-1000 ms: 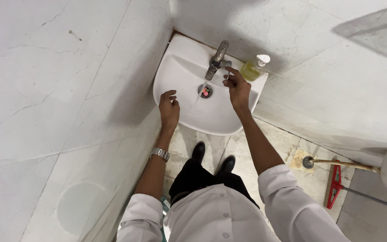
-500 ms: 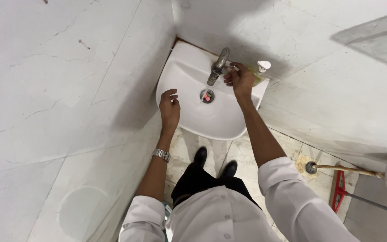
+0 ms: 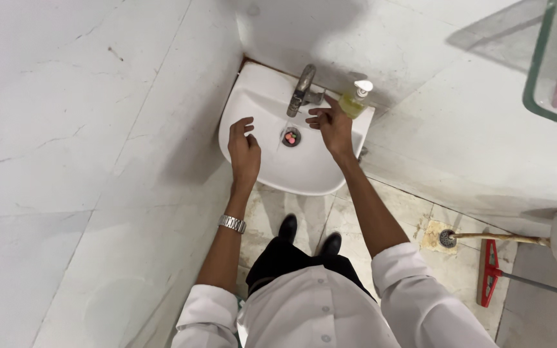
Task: The person carries a mesh bag containing cleaning bottles into a bathroom and places them on a glass shelf. They then repeatedly pick up, reposition, and align the bottles on the shelf, adjusting their placement multiple times.
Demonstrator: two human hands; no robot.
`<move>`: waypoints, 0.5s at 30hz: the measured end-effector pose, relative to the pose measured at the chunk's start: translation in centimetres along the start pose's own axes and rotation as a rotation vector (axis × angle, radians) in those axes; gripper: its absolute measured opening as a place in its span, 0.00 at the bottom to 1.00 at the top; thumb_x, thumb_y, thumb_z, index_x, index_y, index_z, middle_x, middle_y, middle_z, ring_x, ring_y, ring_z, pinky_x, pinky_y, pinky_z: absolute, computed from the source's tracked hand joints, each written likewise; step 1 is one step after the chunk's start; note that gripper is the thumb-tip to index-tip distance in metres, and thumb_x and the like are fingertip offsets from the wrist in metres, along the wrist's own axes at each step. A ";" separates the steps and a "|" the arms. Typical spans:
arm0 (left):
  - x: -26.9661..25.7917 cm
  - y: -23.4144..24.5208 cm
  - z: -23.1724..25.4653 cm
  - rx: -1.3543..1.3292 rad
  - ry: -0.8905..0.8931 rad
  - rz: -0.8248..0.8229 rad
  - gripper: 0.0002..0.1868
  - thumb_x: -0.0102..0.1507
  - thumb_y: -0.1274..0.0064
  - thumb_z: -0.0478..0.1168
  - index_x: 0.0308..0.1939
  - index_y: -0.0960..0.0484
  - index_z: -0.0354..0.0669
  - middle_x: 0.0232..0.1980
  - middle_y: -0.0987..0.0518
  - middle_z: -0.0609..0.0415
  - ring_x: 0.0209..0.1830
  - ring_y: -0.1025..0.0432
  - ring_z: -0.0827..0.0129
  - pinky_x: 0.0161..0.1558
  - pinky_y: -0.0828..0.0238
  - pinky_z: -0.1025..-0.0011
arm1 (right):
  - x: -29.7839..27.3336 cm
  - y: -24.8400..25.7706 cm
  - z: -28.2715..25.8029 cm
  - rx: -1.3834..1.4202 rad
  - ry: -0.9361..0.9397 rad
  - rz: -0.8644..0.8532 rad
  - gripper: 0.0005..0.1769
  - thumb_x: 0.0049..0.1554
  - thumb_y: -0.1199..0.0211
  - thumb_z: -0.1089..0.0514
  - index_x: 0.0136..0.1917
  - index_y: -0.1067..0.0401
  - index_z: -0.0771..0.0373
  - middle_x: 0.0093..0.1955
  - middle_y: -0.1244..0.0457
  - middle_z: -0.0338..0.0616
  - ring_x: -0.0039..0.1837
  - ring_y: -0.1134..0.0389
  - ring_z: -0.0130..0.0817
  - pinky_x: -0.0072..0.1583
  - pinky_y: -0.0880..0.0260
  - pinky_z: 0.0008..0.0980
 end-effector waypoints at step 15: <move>-4.1 -4.6 19.3 -0.259 -0.316 -0.081 0.10 0.72 0.53 0.32 0.56 0.24 0.37 0.56 0.24 0.51 0.46 0.28 0.67 0.46 0.28 0.68 | -8.3 7.1 -13.0 -0.280 -0.182 0.007 0.21 0.65 0.38 0.48 0.40 0.21 0.68 0.29 0.32 0.48 0.27 0.36 0.35 0.30 0.37 0.33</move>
Point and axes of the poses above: each hand's wrist, its own x-axis towards the middle knuckle, its own y-axis out of the back of the hand, z = x × y, the point moved 9 cm from there along x, towards the middle knuckle
